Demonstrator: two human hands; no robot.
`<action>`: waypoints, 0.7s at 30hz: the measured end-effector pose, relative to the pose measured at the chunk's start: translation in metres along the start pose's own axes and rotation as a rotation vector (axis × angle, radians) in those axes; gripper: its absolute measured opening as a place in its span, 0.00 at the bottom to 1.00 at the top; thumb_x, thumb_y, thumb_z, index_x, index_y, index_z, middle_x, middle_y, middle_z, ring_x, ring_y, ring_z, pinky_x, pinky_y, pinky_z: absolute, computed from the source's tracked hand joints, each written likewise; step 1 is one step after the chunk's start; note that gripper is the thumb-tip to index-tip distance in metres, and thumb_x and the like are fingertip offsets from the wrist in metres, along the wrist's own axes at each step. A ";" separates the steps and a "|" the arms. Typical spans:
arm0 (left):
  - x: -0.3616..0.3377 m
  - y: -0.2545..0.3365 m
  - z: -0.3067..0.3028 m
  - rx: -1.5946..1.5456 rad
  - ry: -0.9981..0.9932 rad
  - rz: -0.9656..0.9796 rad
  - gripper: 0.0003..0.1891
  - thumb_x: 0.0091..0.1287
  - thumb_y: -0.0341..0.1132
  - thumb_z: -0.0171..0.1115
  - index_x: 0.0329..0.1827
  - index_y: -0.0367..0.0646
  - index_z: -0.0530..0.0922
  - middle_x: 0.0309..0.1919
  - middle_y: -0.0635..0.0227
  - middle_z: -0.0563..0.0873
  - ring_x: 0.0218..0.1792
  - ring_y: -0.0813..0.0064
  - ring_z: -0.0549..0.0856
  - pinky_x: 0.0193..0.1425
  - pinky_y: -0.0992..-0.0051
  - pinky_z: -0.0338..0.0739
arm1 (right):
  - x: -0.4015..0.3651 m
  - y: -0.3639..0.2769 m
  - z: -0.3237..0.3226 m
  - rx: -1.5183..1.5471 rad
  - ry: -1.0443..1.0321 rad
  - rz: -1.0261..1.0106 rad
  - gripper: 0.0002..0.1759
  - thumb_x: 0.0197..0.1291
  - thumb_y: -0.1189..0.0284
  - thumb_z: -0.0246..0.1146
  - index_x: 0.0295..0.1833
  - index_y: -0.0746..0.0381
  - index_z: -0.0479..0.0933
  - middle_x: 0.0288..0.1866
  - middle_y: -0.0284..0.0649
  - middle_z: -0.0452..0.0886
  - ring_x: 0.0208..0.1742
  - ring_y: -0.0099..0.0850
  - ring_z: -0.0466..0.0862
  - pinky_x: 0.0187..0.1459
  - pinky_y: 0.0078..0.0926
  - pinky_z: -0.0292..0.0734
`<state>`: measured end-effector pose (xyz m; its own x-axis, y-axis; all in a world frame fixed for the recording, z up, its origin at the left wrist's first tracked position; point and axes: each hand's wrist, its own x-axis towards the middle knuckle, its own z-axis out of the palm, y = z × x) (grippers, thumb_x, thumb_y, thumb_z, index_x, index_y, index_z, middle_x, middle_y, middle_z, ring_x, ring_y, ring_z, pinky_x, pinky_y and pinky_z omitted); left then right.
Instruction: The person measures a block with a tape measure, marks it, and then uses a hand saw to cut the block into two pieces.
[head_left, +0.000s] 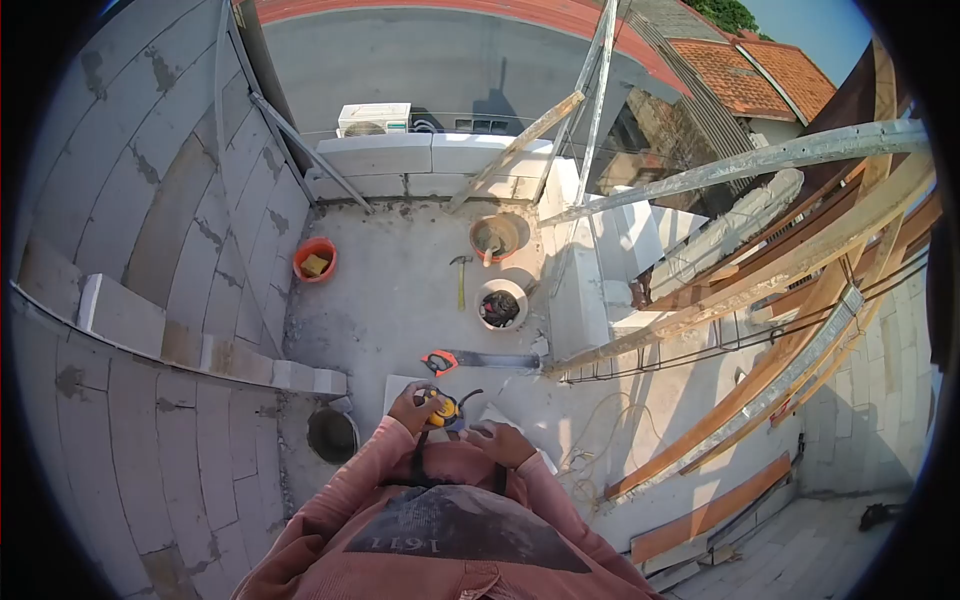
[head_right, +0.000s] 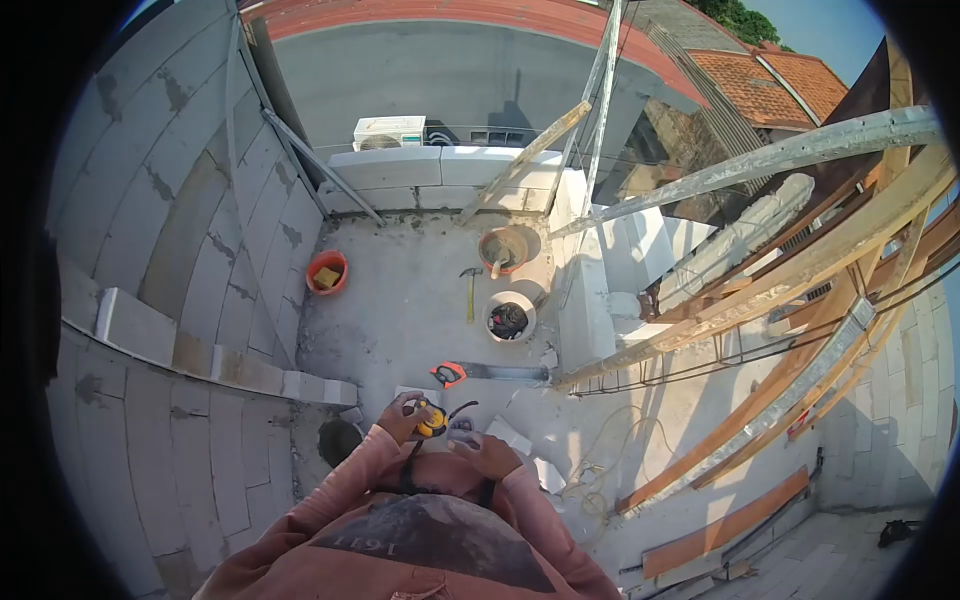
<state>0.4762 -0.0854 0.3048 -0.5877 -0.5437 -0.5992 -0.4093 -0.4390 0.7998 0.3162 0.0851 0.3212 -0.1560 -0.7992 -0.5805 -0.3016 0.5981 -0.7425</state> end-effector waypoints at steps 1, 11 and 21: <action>-0.001 0.004 -0.013 -0.034 0.051 -0.031 0.31 0.66 0.38 0.72 0.68 0.38 0.68 0.53 0.52 0.83 0.50 0.62 0.89 0.46 0.64 0.92 | 0.000 -0.031 -0.022 -0.109 -0.130 0.057 0.43 0.66 0.42 0.63 0.71 0.67 0.71 0.64 0.60 0.79 0.65 0.55 0.80 0.65 0.40 0.74; 0.048 -0.028 -0.059 -0.124 0.041 0.136 0.32 0.66 0.38 0.75 0.67 0.37 0.68 0.54 0.54 0.83 0.54 0.62 0.87 0.57 0.68 0.86 | 0.106 -0.105 -0.015 -0.293 -0.029 -0.619 0.47 0.63 0.50 0.69 0.78 0.67 0.60 0.71 0.61 0.70 0.72 0.56 0.71 0.72 0.44 0.68; 0.067 0.042 -0.083 -0.674 -0.035 -0.213 0.25 0.69 0.39 0.73 0.62 0.41 0.70 0.47 0.62 0.84 0.45 0.70 0.89 0.45 0.71 0.89 | 0.199 -0.114 -0.055 -0.166 -0.256 -0.517 0.34 0.69 0.57 0.62 0.71 0.70 0.68 0.63 0.56 0.77 0.66 0.48 0.78 0.67 0.38 0.72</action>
<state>0.4775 -0.2000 0.2952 -0.5696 -0.3788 -0.7294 -0.0032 -0.8865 0.4628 0.2684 -0.1452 0.3091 0.2755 -0.9321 -0.2352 -0.4240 0.1018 -0.8999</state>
